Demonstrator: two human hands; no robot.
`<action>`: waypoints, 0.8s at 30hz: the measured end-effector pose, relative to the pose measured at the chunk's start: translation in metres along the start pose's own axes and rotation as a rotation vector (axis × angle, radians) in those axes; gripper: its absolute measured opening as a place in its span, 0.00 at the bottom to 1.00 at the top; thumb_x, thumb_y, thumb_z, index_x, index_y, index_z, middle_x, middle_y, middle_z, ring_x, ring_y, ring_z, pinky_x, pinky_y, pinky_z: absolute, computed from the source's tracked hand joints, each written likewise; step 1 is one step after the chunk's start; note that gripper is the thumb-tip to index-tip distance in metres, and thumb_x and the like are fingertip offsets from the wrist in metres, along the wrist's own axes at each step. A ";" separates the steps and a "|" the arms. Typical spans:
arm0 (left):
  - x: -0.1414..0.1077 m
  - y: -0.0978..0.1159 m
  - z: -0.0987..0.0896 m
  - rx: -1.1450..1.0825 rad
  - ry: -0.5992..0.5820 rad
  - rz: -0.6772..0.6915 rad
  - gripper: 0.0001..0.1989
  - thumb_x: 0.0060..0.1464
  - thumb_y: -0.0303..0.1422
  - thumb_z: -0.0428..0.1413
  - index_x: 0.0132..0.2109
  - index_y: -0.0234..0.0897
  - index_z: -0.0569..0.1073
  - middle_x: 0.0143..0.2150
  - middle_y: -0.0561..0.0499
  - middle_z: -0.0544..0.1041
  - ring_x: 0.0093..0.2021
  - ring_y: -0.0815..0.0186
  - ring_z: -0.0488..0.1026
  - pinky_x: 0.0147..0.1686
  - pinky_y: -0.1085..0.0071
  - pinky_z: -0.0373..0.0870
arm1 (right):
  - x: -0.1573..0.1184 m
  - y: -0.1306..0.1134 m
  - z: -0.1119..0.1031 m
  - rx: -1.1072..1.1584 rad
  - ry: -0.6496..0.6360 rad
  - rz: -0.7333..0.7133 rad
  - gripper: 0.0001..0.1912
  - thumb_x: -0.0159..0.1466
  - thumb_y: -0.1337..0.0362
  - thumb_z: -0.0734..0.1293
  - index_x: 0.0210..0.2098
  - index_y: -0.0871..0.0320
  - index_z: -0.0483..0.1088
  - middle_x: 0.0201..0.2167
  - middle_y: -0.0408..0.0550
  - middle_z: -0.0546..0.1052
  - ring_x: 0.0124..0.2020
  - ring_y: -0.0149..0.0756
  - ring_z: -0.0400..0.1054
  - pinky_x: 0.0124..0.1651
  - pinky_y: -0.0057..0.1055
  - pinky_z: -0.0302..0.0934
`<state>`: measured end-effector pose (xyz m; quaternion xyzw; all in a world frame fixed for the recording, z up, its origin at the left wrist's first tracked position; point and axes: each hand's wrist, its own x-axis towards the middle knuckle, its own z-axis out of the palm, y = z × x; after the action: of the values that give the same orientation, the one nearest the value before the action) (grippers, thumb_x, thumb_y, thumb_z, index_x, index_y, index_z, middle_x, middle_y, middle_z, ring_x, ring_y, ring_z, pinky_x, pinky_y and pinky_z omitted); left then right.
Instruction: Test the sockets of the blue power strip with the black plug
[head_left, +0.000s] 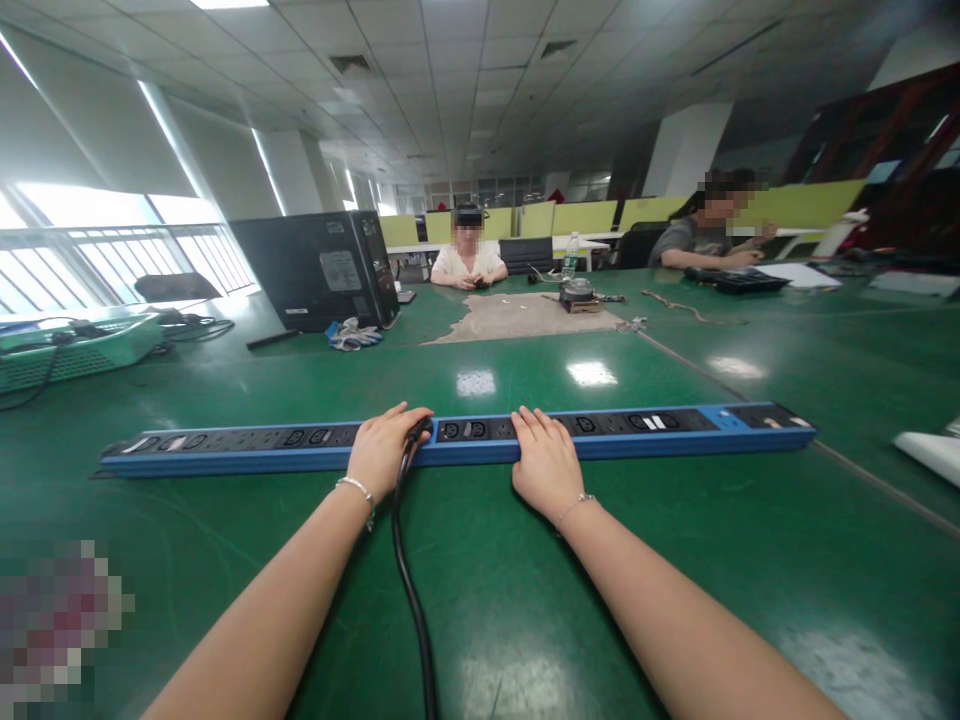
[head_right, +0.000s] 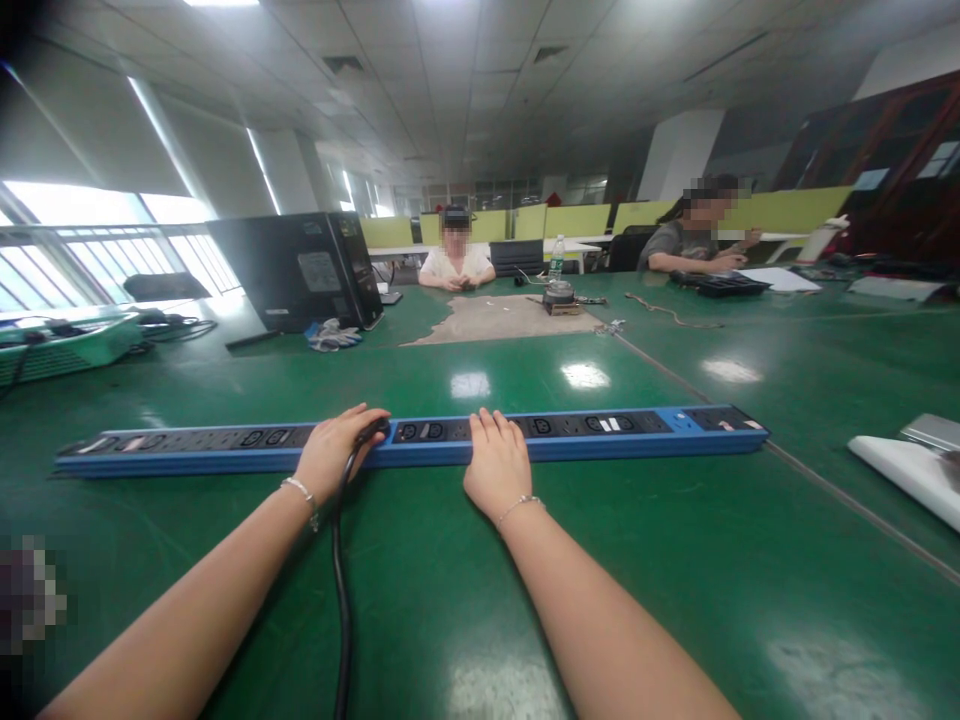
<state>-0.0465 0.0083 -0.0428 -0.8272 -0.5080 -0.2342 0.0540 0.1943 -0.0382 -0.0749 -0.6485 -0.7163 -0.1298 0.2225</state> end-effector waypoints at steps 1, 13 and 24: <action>-0.001 0.001 0.000 0.014 0.004 0.007 0.17 0.58 0.42 0.44 0.52 0.48 0.68 0.50 0.50 0.75 0.59 0.60 0.63 0.54 0.58 0.61 | 0.000 0.000 0.000 0.000 -0.002 0.002 0.32 0.54 0.71 0.59 0.59 0.64 0.59 0.60 0.52 0.61 0.61 0.41 0.49 0.62 0.38 0.39; -0.006 0.006 0.000 -0.002 -0.007 -0.019 0.17 0.59 0.42 0.43 0.53 0.47 0.66 0.49 0.52 0.76 0.47 0.63 0.73 0.49 0.65 0.65 | -0.001 -0.001 -0.005 0.024 -0.018 -0.015 0.32 0.53 0.71 0.61 0.58 0.55 0.61 0.61 0.50 0.61 0.61 0.42 0.49 0.61 0.40 0.41; -0.007 0.011 -0.005 0.023 -0.007 -0.008 0.18 0.59 0.43 0.42 0.52 0.47 0.66 0.49 0.52 0.76 0.45 0.63 0.74 0.48 0.65 0.66 | -0.004 -0.011 -0.007 0.082 -0.036 -0.105 0.31 0.55 0.71 0.59 0.57 0.48 0.61 0.61 0.44 0.61 0.61 0.38 0.50 0.61 0.44 0.39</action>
<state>-0.0406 -0.0040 -0.0399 -0.8253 -0.5142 -0.2255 0.0608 0.1845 -0.0468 -0.0696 -0.6028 -0.7578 -0.1001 0.2288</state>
